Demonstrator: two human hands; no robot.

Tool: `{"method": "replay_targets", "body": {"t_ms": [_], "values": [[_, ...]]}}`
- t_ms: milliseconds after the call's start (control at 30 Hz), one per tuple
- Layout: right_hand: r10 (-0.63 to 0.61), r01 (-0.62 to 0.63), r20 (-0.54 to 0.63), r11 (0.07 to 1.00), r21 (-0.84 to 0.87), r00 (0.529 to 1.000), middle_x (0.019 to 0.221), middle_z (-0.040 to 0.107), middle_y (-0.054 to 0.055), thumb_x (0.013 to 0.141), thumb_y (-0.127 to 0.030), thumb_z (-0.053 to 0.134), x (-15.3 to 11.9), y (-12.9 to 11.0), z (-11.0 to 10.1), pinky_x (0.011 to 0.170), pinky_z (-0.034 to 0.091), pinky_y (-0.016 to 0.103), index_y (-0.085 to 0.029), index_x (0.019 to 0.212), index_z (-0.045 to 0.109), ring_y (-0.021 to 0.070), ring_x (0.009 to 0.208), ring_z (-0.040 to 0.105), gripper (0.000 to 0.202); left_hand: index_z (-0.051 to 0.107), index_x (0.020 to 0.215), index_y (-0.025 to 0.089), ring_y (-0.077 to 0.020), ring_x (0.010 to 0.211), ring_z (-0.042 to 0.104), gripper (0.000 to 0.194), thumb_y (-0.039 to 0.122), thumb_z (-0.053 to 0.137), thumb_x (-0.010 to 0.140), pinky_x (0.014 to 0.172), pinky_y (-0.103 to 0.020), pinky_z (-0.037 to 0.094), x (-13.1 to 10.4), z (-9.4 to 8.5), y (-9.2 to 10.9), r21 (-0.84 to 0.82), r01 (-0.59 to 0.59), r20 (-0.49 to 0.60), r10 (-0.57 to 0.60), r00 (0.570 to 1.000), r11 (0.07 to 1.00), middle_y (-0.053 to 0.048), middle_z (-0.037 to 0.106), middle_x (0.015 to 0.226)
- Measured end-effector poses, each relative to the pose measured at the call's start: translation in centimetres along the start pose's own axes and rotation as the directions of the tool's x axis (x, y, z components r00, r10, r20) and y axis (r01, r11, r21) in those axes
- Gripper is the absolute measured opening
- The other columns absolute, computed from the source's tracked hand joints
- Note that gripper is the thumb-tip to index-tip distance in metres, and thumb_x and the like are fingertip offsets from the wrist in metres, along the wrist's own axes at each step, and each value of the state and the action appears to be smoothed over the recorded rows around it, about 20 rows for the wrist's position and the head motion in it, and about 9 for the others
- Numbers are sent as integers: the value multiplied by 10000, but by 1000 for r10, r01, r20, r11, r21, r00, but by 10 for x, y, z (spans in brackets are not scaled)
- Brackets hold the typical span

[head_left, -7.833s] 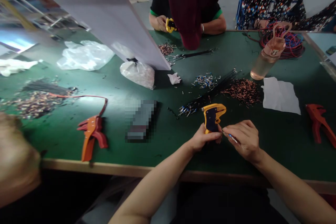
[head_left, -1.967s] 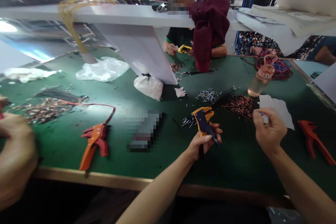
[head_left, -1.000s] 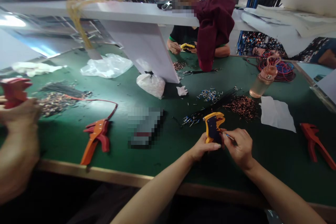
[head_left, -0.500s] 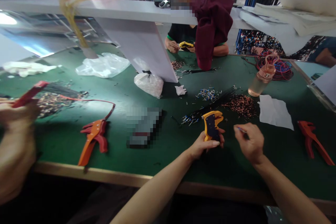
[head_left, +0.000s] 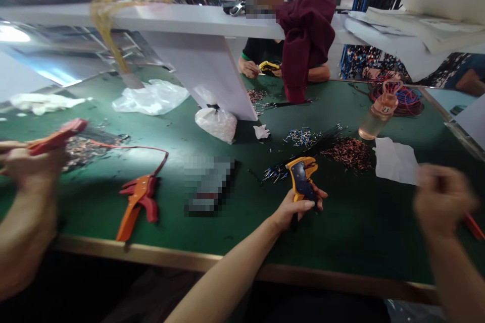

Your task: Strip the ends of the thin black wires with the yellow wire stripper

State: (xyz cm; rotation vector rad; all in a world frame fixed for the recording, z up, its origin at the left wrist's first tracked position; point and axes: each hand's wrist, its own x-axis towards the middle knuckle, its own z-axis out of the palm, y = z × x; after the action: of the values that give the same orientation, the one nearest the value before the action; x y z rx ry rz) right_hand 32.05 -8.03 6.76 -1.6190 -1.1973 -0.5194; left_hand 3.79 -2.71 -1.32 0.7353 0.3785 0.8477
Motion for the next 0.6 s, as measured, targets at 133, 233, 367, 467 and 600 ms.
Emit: {"method": "replay_targets", "body": {"t_ms": [133, 233, 367, 467, 600], "values": [[-391, 288, 243, 883, 369, 887, 634, 704, -10, 914, -226, 634, -56, -66, 44, 638, 449, 319, -227, 795, 692, 140, 542, 622, 133, 671, 969, 151, -189, 739, 666, 431, 275, 858, 600, 745, -344, 499, -4, 4, 6, 64, 1, -50, 2, 999, 998, -100, 749, 982], [-461, 328, 260, 843, 426, 848, 689, 743, -15, 919, -149, 610, -72, -91, 57, 673, 440, 312, -218, 852, 673, 135, 587, 654, 115, 693, 977, 143, -188, 725, 656, 449, 313, 867, 601, 727, -314, 478, -5, 3, 9, 143, 16, -54, -8, 999, 990, -72, 742, 856], [-481, 340, 261, 831, 441, 837, 702, 751, -3, 933, -143, 596, -73, -94, 59, 684, 432, 315, -204, 863, 661, 141, 599, 662, 114, 716, 920, 138, -177, 701, 623, 424, 339, 884, 586, 726, -303, 478, -4, 4, 12, 186, 46, -42, -39, 998, 981, -35, 703, 735], [-487, 329, 272, 822, 466, 830, 710, 752, 6, 940, -159, 611, -77, -93, 59, 692, 428, 315, -194, 862, 659, 140, 599, 661, 98, 722, 827, 135, -168, 708, 606, 396, 347, 906, 547, 741, -299, 488, -3, 6, 13, 212, 49, -57, -37, 998, 976, -25, 688, 751], [-481, 302, 293, 818, 490, 826, 717, 757, 12, 958, -170, 595, -83, -93, 59, 701, 417, 315, -191, 857, 662, 137, 604, 660, 122, 736, 876, 131, -160, 707, 598, 464, 366, 920, 521, 741, -286, 489, -3, 6, 11, 218, 60, -93, -40, 995, 974, -19, 683, 752]]}}
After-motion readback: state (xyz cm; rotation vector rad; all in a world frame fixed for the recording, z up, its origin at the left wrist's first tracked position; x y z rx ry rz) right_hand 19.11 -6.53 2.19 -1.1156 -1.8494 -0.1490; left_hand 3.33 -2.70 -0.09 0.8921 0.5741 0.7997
